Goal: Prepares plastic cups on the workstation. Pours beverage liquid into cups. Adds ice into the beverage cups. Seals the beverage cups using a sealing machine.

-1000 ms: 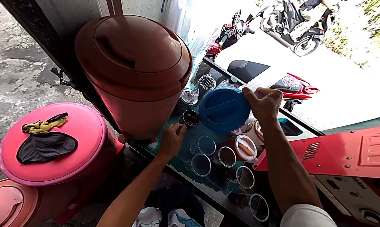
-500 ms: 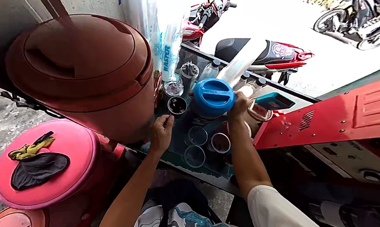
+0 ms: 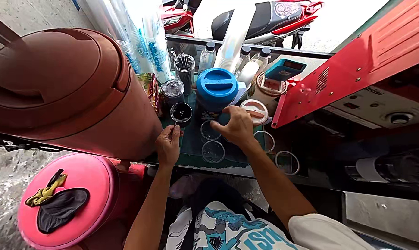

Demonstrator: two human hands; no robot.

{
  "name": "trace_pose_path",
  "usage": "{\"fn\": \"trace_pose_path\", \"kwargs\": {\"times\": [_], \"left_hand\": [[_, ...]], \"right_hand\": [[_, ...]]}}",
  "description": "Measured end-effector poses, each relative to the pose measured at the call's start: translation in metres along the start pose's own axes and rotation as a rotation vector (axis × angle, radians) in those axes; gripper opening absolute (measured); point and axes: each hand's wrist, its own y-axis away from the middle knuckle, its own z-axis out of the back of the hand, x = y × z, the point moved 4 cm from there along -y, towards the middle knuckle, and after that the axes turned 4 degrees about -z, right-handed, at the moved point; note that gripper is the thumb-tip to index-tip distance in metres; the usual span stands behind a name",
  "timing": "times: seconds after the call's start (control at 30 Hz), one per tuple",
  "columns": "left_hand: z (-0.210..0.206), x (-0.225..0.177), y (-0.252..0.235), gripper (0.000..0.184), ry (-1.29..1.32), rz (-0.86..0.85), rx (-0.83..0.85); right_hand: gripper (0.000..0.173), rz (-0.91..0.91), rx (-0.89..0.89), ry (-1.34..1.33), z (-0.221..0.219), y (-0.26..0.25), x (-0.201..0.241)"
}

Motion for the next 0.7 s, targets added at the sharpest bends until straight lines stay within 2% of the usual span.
{"fn": "trace_pose_path", "kwargs": {"times": [0.1, 0.17, 0.3, 0.47, 0.7], "left_hand": [[-0.002, 0.002, 0.002, 0.024, 0.004, -0.004, 0.037], [-0.004, 0.006, 0.003, 0.023, 0.003, -0.010, 0.054], [-0.013, 0.015, 0.003, 0.023, 0.000, -0.012, 0.077], [-0.024, 0.020, 0.006, 0.024, -0.090, -0.024, 0.102], [-0.043, 0.024, 0.006, 0.021, -0.238, -0.197, 0.086]], "right_hand": [[0.091, -0.046, 0.194, 0.227, -0.041, 0.014, 0.013], [0.097, -0.105, 0.274, 0.264, -0.058, 0.013, 0.015], [0.089, -0.185, 0.318, 0.232, -0.067, 0.009, 0.018], [0.091, -0.230, 0.270, 0.117, -0.070, 0.013, 0.021], [0.095, -0.218, 0.238, 0.031, -0.072, 0.015, 0.022]]}}
